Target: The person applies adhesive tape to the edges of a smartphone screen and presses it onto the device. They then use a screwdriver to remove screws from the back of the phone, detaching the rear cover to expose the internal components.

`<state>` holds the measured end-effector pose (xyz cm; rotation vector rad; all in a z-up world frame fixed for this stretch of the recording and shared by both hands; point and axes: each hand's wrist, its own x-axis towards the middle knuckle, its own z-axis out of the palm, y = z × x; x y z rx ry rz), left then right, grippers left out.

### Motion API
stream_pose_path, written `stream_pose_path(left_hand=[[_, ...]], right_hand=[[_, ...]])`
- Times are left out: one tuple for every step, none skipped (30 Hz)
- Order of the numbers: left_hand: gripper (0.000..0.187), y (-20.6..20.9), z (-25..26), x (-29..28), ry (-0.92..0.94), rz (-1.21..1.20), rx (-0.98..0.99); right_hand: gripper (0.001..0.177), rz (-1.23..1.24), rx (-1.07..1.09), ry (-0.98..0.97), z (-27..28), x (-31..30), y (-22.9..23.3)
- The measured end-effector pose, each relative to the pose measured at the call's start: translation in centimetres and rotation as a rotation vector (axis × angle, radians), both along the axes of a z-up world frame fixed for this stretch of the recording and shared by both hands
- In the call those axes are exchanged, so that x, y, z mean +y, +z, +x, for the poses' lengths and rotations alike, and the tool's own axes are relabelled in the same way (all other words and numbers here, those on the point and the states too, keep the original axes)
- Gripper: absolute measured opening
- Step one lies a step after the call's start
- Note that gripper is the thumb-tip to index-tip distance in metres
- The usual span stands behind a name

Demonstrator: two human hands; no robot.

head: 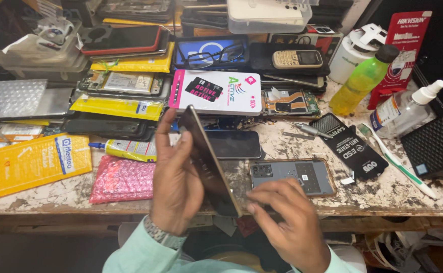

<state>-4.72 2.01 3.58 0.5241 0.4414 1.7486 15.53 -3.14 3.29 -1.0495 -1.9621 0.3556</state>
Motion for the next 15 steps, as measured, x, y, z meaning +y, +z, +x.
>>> stream_pose_path(left_hand=[[0.041,-0.3,-0.7,-0.2,-0.010,0.005,0.003],[0.036,-0.6,-1.3,-0.3,-0.025,0.013,0.005],[0.030,-0.9,-1.8,-0.5,-0.040,0.020,0.007],[0.025,-1.3,-2.2,-0.7,-0.061,0.014,0.015],[0.020,-1.7,-2.6,-1.0,-0.082,0.007,0.023],[0.016,-2.0,-2.9,-1.1,-0.101,0.004,0.032],[0.014,-2.2,-3.0,-1.2,-0.117,-0.008,0.029],[0.012,-2.5,-3.1,-1.4,-0.131,-0.020,0.026],[0.011,-2.7,-3.1,-1.5,-0.145,-0.032,0.024],[0.012,-2.9,-3.1,-1.5,-0.141,-0.048,0.025],[0.012,-3.0,-2.9,-1.5,-0.136,-0.064,0.025],[0.013,-3.1,-2.8,-1.5,-0.132,-0.080,0.026],[0.012,-3.2,-2.8,-1.5,-0.155,-0.077,0.008],[0.011,-3.4,-2.7,-1.4,-0.183,-0.075,-0.011],[0.010,-3.5,-2.7,-1.4,-0.211,-0.074,-0.030]], right_hand=[[0.019,0.011,-0.063,0.009,-0.3,0.4,0.3],[0.019,0.025,-0.127,0.014,-0.6,0.9,0.5],[0.019,0.038,-0.191,0.019,-1.0,1.4,0.6],[0.020,0.035,-0.224,0.038,-1.3,1.8,0.7],[0.021,0.032,-0.258,0.057,-1.7,2.2,0.7],[0.022,0.034,-0.291,0.078,-2.1,2.6,0.7],[0.022,0.030,-0.316,0.091,-2.3,2.9,0.8],[0.021,0.025,-0.340,0.107,-2.6,3.1,0.8],[0.021,0.021,-0.363,0.122,-2.9,3.3,0.8],[0.019,-0.006,-0.381,0.131,-3.2,3.5,0.8],[0.017,-0.033,-0.400,0.139,-3.3,3.7,0.9],[0.016,-0.060,-0.418,0.147,-3.4,3.8,1.0],[0.016,-0.075,-0.429,0.153,-3.6,4.0,1.0],[0.017,-0.093,-0.440,0.155,-3.6,4.1,1.0],[0.018,-0.111,-0.451,0.156,-3.6,4.2,1.0]])
